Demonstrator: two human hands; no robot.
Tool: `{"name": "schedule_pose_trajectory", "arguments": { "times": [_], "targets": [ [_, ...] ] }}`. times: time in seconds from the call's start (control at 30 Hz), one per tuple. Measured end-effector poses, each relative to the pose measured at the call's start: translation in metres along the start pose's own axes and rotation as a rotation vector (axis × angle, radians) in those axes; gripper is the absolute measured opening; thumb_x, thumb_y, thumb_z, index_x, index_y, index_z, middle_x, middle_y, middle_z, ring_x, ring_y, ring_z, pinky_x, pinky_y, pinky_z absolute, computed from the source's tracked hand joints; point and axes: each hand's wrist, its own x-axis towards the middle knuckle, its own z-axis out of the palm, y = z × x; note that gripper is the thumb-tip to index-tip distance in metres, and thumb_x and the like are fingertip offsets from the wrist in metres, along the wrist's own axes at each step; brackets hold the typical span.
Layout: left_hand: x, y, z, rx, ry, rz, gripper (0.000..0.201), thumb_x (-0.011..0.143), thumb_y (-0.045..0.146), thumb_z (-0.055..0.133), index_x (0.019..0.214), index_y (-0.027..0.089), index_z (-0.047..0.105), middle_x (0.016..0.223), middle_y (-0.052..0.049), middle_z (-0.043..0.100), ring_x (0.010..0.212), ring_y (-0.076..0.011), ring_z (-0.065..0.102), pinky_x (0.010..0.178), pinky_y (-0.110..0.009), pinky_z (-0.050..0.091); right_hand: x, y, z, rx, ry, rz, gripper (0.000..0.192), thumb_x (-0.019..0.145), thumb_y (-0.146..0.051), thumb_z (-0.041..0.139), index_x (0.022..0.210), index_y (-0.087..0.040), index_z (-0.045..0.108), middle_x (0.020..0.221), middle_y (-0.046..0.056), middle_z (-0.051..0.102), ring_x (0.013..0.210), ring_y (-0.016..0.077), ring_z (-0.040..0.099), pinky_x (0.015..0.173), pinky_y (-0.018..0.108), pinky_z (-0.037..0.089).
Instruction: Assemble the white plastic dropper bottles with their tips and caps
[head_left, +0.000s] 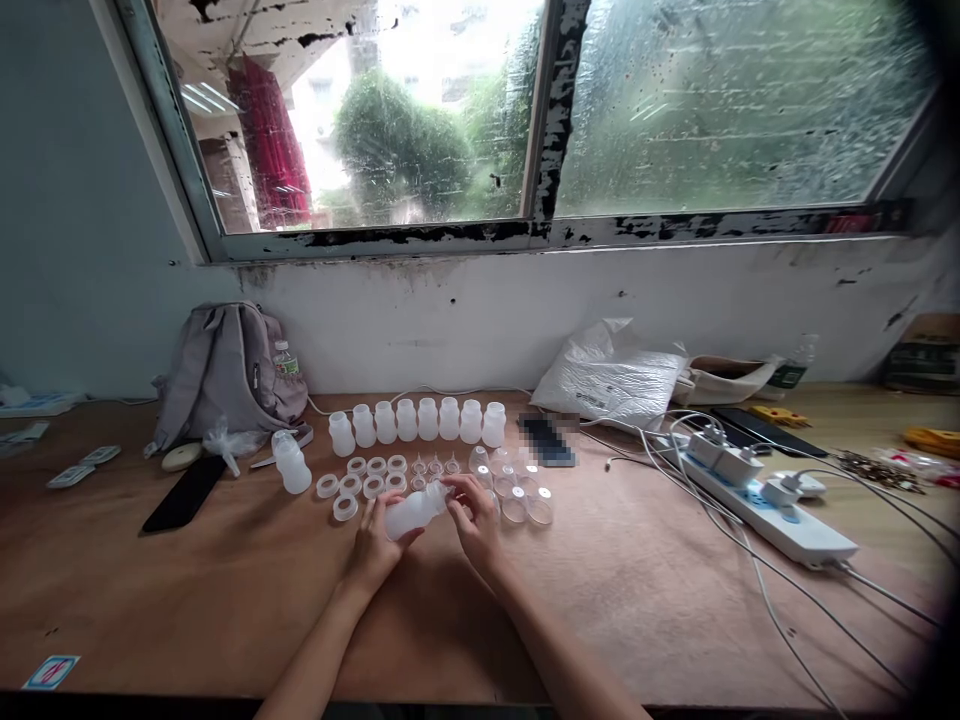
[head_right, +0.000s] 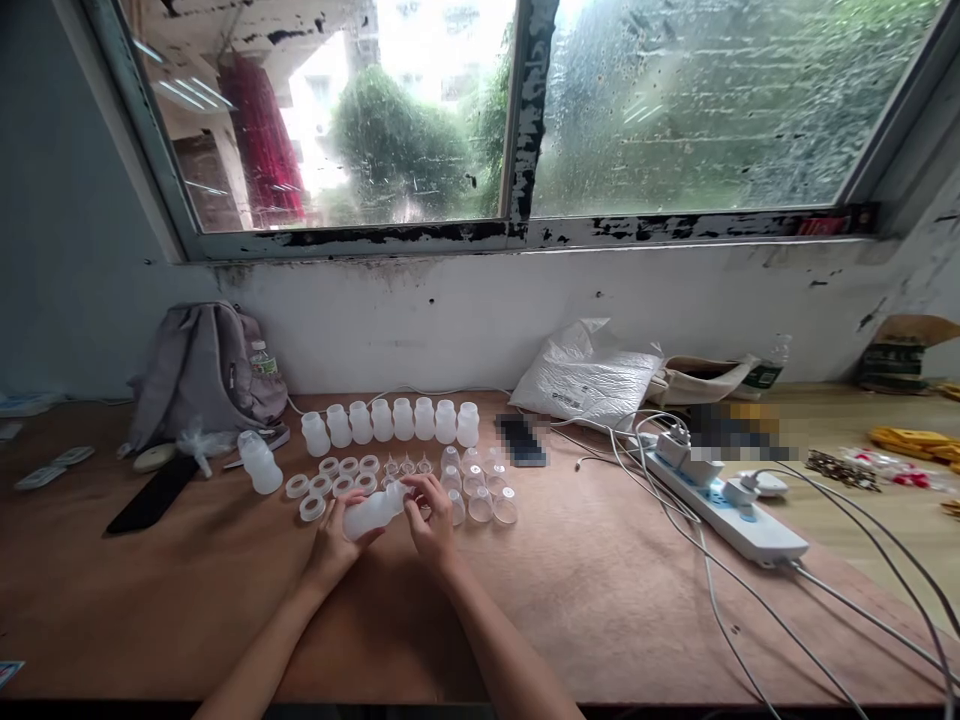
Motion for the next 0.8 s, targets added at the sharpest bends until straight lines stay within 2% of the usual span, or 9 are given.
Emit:
{"name": "schedule_pose_trajectory", "arguments": {
  "times": [0.13, 0.33, 0.5, 0.63, 0.8],
  "targets": [
    [-0.002, -0.0012, 0.0005, 0.031, 0.037, 0.008, 0.038, 0.069, 0.043, 0.061, 0.098, 0.02, 0.05, 0.093, -0.006, 0.059, 0.086, -0.0229, 0.057, 0.075, -0.037, 0.046, -0.001, 0.0015, 0.001, -0.022, -0.007, 0.007, 0.025, 0.072, -0.01, 0.043, 0.089, -0.02, 0.059, 0.085, 0.004, 0.056, 0.068, 0.0135, 0.054, 0.058, 0.024, 0.044],
    [-0.0009, 0.0014, -0.0011, 0.006, 0.056, 0.048, 0.038, 0.071, 0.041, 0.059, 0.102, 0.02, 0.051, 0.098, -0.007, 0.057, 0.093, -0.0227, 0.055, 0.081, -0.036, 0.045, -0.0013, 0.0035, 0.0027, -0.015, -0.024, 0.021, 0.022, 0.073, -0.014, 0.045, 0.088, -0.019, 0.059, 0.084, 0.004, 0.057, 0.067, 0.0136, 0.053, 0.057, 0.024, 0.044],
    [-0.0022, 0.0015, -0.0023, 0.001, 0.048, 0.033, 0.038, 0.072, 0.04, 0.059, 0.104, 0.021, 0.052, 0.099, -0.007, 0.055, 0.096, -0.0231, 0.054, 0.083, -0.037, 0.044, -0.0003, 0.0048, 0.0039, 0.02, -0.017, 0.089, 0.017, 0.075, -0.025, 0.05, 0.091, -0.019, 0.057, 0.08, 0.004, 0.058, 0.065, 0.0142, 0.052, 0.055, 0.024, 0.043],
    [-0.0032, 0.0024, -0.0045, 0.003, 0.04, 0.026, 0.038, 0.072, 0.04, 0.059, 0.105, 0.022, 0.052, 0.1, -0.007, 0.055, 0.097, -0.0238, 0.053, 0.084, -0.038, 0.044, 0.0029, 0.0074, 0.0044, 0.063, -0.034, 0.175, 0.018, 0.076, -0.037, 0.053, 0.077, -0.019, 0.052, 0.064, 0.0, 0.053, 0.055, 0.0124, 0.047, 0.05, 0.023, 0.039],
    [-0.0031, 0.0044, -0.0085, -0.013, -0.01, 0.046, 0.039, 0.072, 0.036, 0.059, 0.108, 0.022, 0.053, 0.101, -0.007, 0.055, 0.097, -0.0229, 0.053, 0.085, -0.036, 0.044, 0.0077, 0.0095, 0.0024, 0.008, -0.009, 0.234, 0.032, 0.072, -0.043, 0.057, 0.057, -0.019, 0.041, 0.05, -0.005, 0.041, 0.046, 0.0091, 0.039, 0.043, 0.021, 0.031]
  ]
}}
